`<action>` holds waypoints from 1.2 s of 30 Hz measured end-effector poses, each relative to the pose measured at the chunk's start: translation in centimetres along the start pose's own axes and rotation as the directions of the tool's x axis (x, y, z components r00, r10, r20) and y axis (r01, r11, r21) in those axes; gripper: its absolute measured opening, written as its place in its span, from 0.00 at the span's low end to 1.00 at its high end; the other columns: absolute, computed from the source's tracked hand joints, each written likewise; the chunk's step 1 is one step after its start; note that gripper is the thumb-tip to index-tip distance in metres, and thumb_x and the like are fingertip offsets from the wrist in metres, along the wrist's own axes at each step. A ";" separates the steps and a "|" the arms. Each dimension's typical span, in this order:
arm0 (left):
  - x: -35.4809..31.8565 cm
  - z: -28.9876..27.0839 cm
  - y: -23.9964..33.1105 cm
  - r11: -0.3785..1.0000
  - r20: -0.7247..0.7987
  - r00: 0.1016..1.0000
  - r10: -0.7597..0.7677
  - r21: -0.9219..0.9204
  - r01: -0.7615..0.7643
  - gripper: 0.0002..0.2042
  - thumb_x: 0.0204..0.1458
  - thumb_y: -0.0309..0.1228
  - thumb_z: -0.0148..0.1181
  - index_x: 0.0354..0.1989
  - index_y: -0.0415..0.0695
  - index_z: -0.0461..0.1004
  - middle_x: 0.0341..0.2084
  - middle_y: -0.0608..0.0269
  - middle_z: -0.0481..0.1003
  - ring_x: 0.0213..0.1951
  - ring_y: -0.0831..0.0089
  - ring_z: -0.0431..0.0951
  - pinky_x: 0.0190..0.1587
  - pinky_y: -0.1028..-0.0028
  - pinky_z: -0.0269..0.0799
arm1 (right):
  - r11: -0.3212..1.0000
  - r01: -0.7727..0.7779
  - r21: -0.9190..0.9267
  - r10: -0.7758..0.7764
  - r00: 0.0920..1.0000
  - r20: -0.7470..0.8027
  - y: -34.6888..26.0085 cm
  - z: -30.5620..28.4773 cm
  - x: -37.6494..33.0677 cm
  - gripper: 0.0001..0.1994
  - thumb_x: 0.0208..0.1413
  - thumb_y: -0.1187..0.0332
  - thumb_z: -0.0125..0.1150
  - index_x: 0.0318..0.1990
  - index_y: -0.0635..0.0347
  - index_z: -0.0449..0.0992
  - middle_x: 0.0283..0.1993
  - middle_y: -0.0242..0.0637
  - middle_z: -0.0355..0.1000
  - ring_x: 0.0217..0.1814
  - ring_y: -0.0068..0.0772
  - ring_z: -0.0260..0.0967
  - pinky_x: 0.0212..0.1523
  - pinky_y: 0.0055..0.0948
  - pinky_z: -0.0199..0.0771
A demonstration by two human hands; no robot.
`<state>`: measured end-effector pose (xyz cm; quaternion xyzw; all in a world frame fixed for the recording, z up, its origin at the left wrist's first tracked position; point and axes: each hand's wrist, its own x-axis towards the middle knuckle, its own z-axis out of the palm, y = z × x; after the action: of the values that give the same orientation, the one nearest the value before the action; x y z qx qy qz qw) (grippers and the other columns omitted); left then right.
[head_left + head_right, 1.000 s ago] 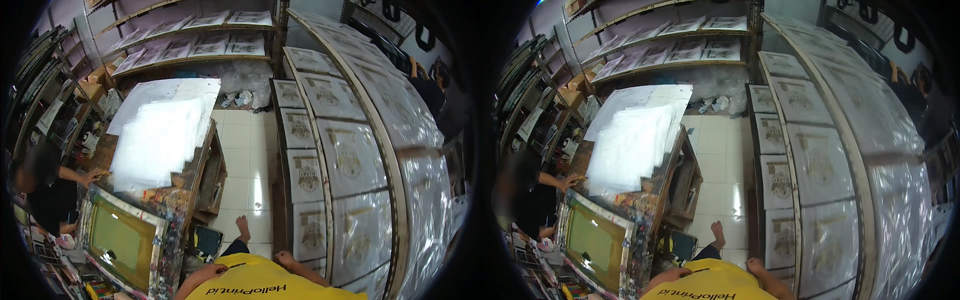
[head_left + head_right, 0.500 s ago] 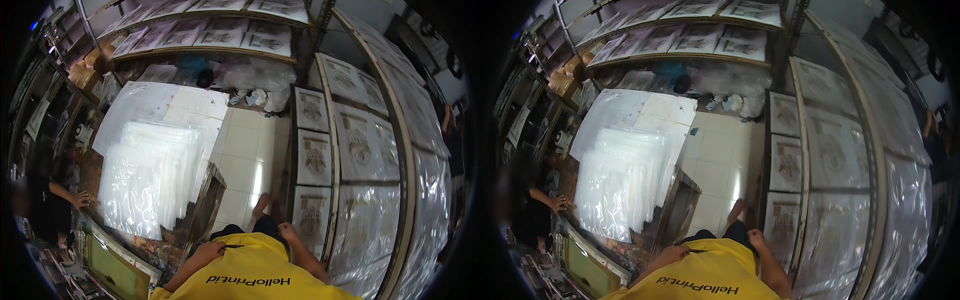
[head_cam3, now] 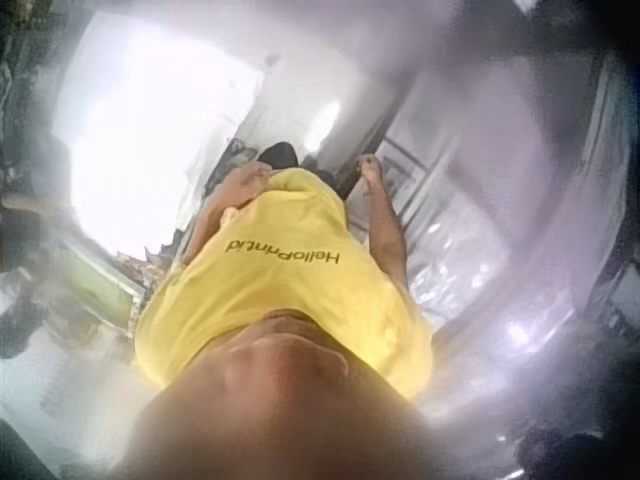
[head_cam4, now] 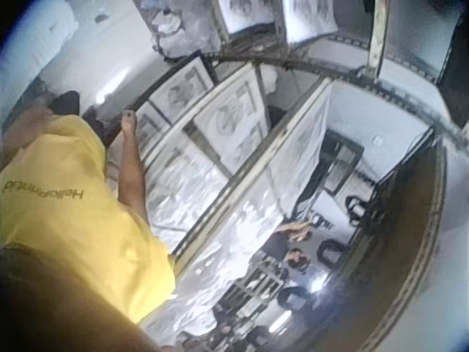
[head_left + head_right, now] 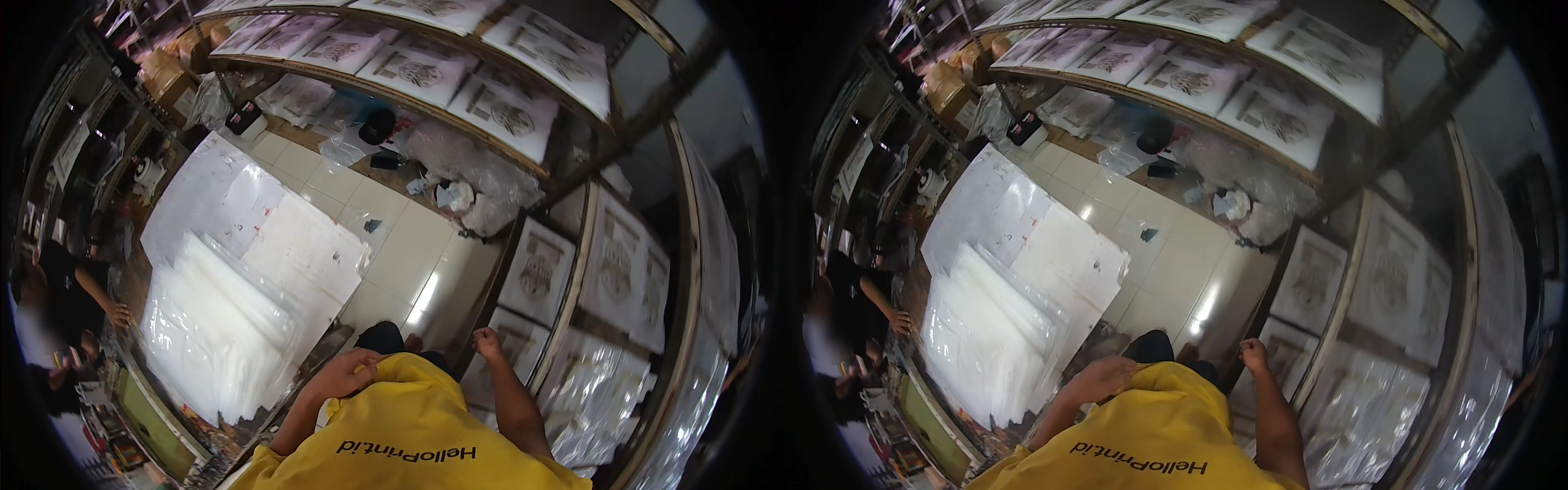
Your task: The person sits on the floor and wipes a clear plastic sheet with a cloth, then folds the cloth and wipes the sheet again. The person then picks up a second plastic sheet with a yellow logo, places it on the floor, and wipes it with the cloth.
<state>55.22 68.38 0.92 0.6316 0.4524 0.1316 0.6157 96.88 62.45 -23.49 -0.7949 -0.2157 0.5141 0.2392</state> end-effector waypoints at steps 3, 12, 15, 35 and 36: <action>6.2 -1.1 2.5 0.990 -0.120 0.989 -0.084 -0.123 0.069 0.18 0.60 0.33 0.59 0.54 0.35 0.74 0.45 0.48 0.79 0.47 0.60 0.80 0.52 0.67 0.74 | 0.993 0.087 -0.081 -0.086 0.996 0.012 -3.5 -1.1 6.1 0.09 0.66 0.64 0.55 0.45 0.60 0.76 0.31 0.32 0.74 0.26 0.28 0.73 0.27 0.28 0.74; 25.9 -8.3 7.3 0.995 -0.254 0.962 0.101 0.015 -0.100 0.14 0.61 0.33 0.56 0.52 0.38 0.74 0.42 0.47 0.77 0.45 0.51 0.79 0.49 0.62 0.74 | 0.691 0.475 -0.544 -0.373 0.880 0.294 -14.5 0.3 20.4 0.14 0.64 0.61 0.58 0.41 0.64 0.79 0.33 0.36 0.77 0.32 0.27 0.74 0.35 0.28 0.73; 28.3 -11.7 10.9 0.998 -0.364 0.930 0.052 -0.018 -0.062 0.14 0.61 0.33 0.56 0.51 0.38 0.75 0.43 0.47 0.77 0.46 0.50 0.79 0.49 0.61 0.74 | 0.896 0.216 -0.387 -0.103 0.951 0.293 -26.3 0.9 22.6 0.12 0.63 0.62 0.59 0.41 0.63 0.79 0.32 0.35 0.76 0.30 0.26 0.72 0.33 0.28 0.73; 52.5 -10.1 -13.0 0.819 -0.625 0.555 -0.549 -0.534 0.209 0.14 0.60 0.34 0.55 0.47 0.36 0.76 0.41 0.42 0.77 0.46 0.46 0.77 0.50 0.57 0.72 | 0.467 0.781 -0.414 0.024 0.457 0.889 -50.7 38.4 54.6 0.14 0.59 0.62 0.64 0.47 0.62 0.76 0.32 0.39 0.75 0.31 0.31 0.75 0.34 0.32 0.74; 54.1 -9.5 -16.0 0.795 -0.603 0.550 -0.577 -0.568 0.211 0.14 0.60 0.34 0.55 0.47 0.36 0.76 0.41 0.42 0.77 0.46 0.46 0.77 0.50 0.57 0.72 | 0.434 0.788 -0.437 0.033 0.470 0.882 -49.0 40.1 57.4 0.16 0.58 0.61 0.65 0.47 0.62 0.77 0.34 0.43 0.77 0.35 0.37 0.77 0.37 0.35 0.75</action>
<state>71.86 111.63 -32.58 0.2431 0.7574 0.3311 0.5076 76.91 141.44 -49.32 -0.4001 -0.7077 0.5608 -0.1566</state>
